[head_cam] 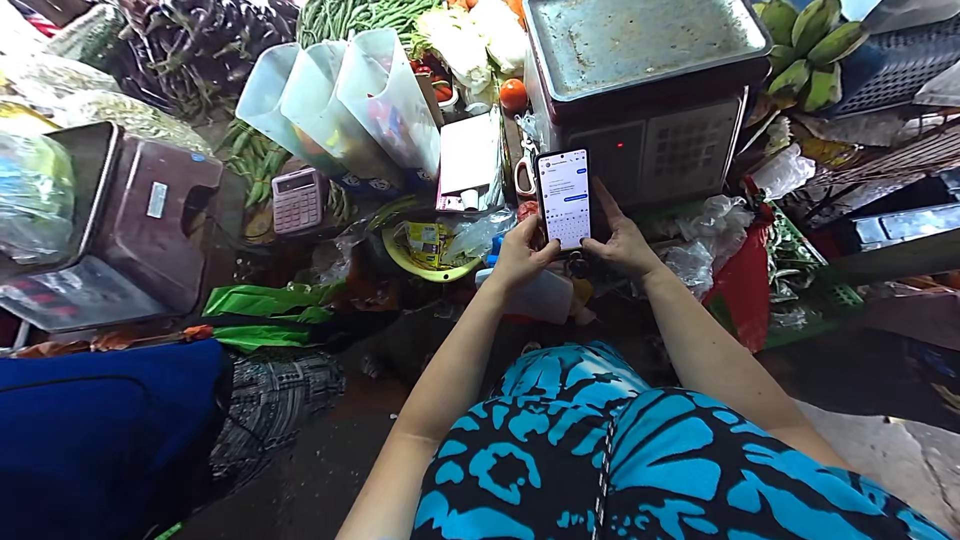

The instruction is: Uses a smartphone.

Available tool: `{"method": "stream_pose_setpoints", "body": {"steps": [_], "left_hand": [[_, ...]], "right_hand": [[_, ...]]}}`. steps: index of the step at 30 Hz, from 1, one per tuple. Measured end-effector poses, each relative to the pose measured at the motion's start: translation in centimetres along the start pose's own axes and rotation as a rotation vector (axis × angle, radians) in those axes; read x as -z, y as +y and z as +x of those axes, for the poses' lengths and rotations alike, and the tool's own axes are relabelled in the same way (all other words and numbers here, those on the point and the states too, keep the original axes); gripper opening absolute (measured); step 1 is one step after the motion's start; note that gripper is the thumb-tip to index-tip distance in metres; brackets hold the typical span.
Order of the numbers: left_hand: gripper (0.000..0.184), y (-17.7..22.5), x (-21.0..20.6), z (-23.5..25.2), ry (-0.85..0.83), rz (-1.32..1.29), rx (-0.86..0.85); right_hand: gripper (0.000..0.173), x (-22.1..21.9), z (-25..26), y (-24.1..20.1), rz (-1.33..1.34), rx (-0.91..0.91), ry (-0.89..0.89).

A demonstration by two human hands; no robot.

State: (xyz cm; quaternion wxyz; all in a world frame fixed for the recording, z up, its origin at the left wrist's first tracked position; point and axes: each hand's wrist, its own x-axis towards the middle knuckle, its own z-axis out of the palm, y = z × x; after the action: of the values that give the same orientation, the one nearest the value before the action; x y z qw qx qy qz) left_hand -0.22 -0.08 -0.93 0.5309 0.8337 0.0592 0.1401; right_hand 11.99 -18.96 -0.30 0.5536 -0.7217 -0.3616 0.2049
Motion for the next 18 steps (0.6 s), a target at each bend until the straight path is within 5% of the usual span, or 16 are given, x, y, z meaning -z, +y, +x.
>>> {"method": "stream_pose_setpoints", "body": {"steps": [7, 18], "left_hand": [[0.024, 0.0, 0.1, 0.0, -0.011, 0.014, 0.0], [0.027, 0.1, 0.0, 0.0, 0.0, 0.001, -0.01]], "right_hand": [[0.072, -0.1, -0.1, 0.2, -0.007, -0.023, 0.029], [0.099, -2.2, 0.2, -0.3, -0.215, -0.049, 0.24]]}}
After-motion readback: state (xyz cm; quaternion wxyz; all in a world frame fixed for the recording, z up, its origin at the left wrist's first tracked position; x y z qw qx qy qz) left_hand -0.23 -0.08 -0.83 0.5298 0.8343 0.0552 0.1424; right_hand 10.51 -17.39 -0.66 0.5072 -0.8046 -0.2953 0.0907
